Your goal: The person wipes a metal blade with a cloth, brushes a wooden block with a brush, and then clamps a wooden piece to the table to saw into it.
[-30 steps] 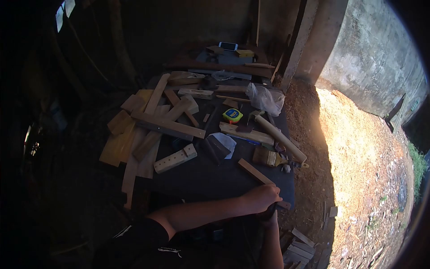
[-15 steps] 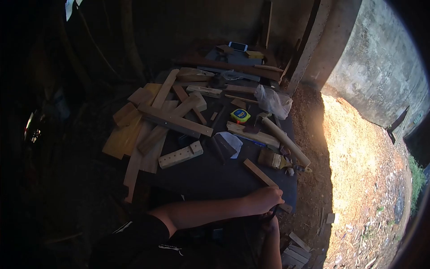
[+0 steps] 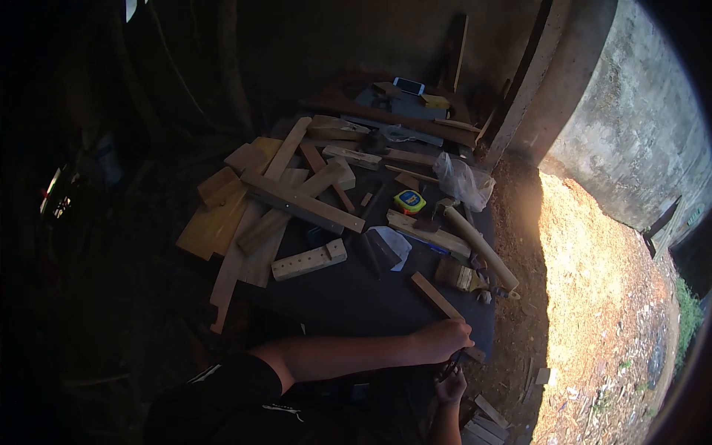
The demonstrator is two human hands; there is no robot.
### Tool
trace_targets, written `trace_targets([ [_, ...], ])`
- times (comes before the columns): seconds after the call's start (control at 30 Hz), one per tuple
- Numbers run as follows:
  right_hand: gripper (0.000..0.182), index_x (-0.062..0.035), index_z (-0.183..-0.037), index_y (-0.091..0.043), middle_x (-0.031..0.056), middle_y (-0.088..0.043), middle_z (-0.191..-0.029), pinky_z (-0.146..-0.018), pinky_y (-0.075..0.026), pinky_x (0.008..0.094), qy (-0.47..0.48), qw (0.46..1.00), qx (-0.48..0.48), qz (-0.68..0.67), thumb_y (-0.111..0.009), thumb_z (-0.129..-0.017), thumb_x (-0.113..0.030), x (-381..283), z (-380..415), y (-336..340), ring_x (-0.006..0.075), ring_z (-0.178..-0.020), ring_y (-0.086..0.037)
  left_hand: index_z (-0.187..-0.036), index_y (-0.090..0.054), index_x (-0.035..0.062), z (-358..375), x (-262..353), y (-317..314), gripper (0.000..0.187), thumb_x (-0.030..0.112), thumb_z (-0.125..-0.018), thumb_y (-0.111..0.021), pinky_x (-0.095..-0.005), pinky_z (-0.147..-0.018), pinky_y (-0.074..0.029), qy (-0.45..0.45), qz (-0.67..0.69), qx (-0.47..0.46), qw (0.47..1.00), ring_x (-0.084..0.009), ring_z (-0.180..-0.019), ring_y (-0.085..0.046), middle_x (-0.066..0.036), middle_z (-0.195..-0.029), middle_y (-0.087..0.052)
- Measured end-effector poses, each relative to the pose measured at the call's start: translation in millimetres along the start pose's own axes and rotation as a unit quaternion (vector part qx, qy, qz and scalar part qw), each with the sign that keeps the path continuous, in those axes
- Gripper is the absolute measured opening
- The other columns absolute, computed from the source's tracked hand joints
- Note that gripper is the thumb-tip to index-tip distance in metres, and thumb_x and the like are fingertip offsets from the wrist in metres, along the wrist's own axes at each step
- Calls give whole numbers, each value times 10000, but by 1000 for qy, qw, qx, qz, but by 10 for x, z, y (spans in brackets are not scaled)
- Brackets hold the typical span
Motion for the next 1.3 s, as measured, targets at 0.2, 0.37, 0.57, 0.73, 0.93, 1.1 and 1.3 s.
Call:
trace_targets([
  [0.2, 360, -61, -1306, -646, 117, -686, -1303, -1028, -519, 412, 89, 993, 38, 64, -622, -1021, -279, 120, 115, 1, 256, -1234, -636, -1089, -776, 43, 21, 29, 90, 258, 35, -854, -670, -400, -952, -524, -2, 34, -1, 999, -309, -1040, -648, -145, -984, -661],
  [0.37, 307, -61, -1306, -642, 123, -699, -1254, -981, -551, 403, -43, 996, 51, -51, -582, -1034, -189, 63, -66, -74, 281, -1153, -682, -1058, -771, 35, 10, 2, 25, 261, 41, -807, -702, -389, -955, -522, 5, 19, 11, 1000, -302, -1044, -637, -133, -995, -651],
  [0.57, 230, -78, -1218, -654, 81, -698, -1121, -827, -567, 382, -86, 860, 96, 493, -559, -1036, -182, 44, -346, -694, 260, -1023, -696, -1071, -767, 36, -3, 43, 94, 301, 65, -773, -734, -378, -970, -513, 10, 12, -27, 1000, -289, -1063, -619, -115, -1021, -644],
  [0.73, 243, -75, -1240, -644, 59, -684, -1073, -777, -552, 359, -79, 853, 59, 513, -564, -1015, -119, 73, -544, -320, 214, -962, -678, -1124, -764, 30, 6, 48, 83, 345, 44, -783, -718, -373, -972, -511, 2, -3, -37, 999, -289, -1058, -612, -115, -1038, -642],
  [0.93, 163, -84, -1128, -671, 22, -669, -977, -714, -532, 325, -133, 835, 159, 510, -593, -987, -59, -77, -459, -211, 159, -843, -653, -1140, -758, 11, 23, 87, 198, 348, -42, -814, -648, -396, -940, -521, 1, 35, -16, 999, -306, -1034, -619, -121, -1032, -656],
  [1.1, 136, -61, -1059, -678, 13, -657, -884, -641, -521, 303, -42, 880, 274, 385, -570, -1043, -141, 94, -407, -367, 146, -729, -646, -1147, -756, 10, 1, 14, 120, 376, -77, -801, -639, -403, -906, -527, -2, 88, -6, 996, -323, -987, -632, -131, -990, -667],
  [1.3, 137, -51, -1025, -680, 16, -669, -866, -687, -530, 290, -128, 854, 261, 431, -588, -1040, -151, -4, -449, -479, 146, -780, -664, -1141, -768, 34, -5, 24, 178, 357, -56, -823, -633, -405, -892, -541, -16, 82, -3, 997, -315, -965, -649, -118, -988, -692],
])
Point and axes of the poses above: each hand's wrist, its own z-axis away from the middle knuckle, its own y-axis out of the back of the hand, x = y × z, the point moved 3 cm from there along -z, towards the middle knuckle
